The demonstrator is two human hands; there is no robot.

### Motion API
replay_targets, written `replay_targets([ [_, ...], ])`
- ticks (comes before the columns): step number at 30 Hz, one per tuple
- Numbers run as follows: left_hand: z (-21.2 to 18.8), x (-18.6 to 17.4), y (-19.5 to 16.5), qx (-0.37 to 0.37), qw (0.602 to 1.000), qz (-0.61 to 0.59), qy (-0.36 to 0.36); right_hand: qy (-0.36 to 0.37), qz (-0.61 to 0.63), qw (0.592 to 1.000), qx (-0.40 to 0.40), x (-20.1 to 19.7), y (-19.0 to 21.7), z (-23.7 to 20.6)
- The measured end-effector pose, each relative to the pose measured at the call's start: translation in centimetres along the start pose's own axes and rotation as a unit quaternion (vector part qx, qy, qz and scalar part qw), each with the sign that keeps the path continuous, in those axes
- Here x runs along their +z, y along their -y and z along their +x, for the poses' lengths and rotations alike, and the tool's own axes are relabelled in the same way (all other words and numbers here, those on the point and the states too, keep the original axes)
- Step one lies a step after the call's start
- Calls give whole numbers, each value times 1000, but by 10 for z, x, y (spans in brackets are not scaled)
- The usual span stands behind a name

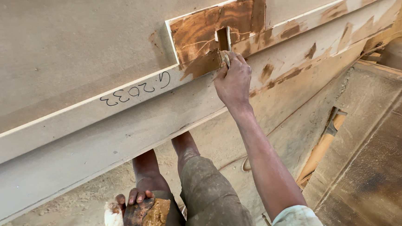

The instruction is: The person applies brown wood filler by hand onto a wooden furniture panel, dabbing the paste over holes, notches and scratches along the panel edges and surface. They hold a lump of filler in one hand and a small applicator pad in the other, working across different spots on the panel.

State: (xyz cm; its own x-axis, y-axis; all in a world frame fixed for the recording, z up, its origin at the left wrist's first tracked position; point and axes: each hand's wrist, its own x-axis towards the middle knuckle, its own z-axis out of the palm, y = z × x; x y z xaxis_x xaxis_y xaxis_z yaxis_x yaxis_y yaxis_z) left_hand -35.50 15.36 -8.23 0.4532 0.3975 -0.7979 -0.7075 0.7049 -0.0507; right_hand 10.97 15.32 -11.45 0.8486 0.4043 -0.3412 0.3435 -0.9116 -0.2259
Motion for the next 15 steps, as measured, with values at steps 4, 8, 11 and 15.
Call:
replay_targets([
  [4,6,17,-2,-17,999,-25,-28,25,-9,999,44,3,17,-3],
  [8,3,34,-21,-22,999,25,-42,-25,-1,999,-26,21,53,-19],
  [11,7,37,-41,-27,999,35,-13,12,34,999,-27,37,96,-45],
  [15,25,21,-66,-46,991,-52,111,59,146,986,-59,44,137,-78],
])
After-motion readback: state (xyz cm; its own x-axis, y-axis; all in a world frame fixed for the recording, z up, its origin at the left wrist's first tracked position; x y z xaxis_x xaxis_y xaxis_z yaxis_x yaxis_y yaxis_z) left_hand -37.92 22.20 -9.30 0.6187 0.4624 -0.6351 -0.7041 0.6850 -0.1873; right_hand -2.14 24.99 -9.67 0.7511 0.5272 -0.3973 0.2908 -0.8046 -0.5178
